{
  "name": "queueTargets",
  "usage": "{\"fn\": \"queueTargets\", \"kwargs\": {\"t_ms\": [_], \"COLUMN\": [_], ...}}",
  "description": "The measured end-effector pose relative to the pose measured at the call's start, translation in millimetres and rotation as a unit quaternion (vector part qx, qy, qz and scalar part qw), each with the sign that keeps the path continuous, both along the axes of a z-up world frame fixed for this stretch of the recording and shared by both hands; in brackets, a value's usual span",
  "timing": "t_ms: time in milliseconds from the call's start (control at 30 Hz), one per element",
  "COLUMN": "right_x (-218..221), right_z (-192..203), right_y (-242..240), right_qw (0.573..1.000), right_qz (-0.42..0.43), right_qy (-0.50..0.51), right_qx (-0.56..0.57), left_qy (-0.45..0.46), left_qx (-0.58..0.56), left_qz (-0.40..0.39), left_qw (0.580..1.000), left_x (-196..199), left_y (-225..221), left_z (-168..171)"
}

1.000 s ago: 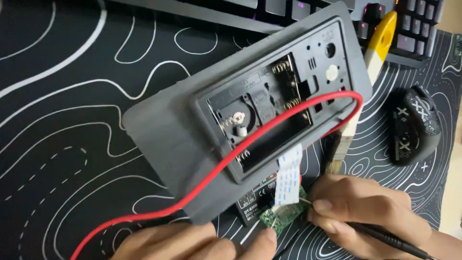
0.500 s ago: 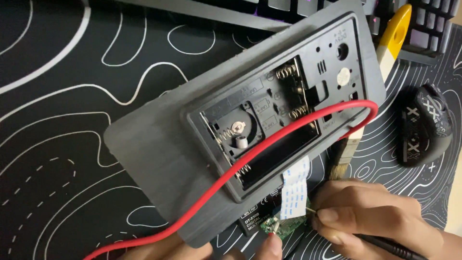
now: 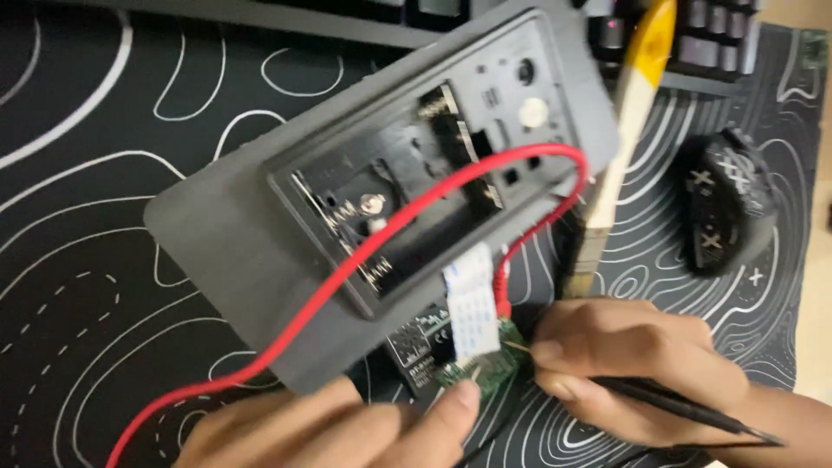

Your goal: Testing electrical components on a circuit board using a multimeter with red and black probes.

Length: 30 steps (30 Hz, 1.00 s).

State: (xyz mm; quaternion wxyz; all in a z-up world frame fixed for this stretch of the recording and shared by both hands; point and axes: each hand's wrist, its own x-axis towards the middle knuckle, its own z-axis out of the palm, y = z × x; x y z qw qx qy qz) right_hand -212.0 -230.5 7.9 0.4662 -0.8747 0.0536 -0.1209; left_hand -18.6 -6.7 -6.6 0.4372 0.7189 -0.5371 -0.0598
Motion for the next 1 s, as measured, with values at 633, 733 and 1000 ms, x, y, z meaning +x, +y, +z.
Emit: {"fn": "queueTargets", "kwargs": {"t_ms": [633,733,1000], "right_x": [19,18,16], "right_z": [1,-2,1], "right_y": [7,6,7], "right_qw": [0.999,0.998,0.999], "right_qz": [-0.046,-0.059,-0.047], "right_qy": [-0.002,0.007,0.012], "right_qx": [-0.006,-0.008,0.021], "left_qy": [0.017,0.037,0.029], "left_qx": [-0.075,-0.071,-0.066], "left_qz": [-0.125,-0.129,-0.124], "left_qw": [0.989,0.988,0.99], "left_x": [15,14,13], "left_y": [3,2,2], "left_z": [8,14,15]}}
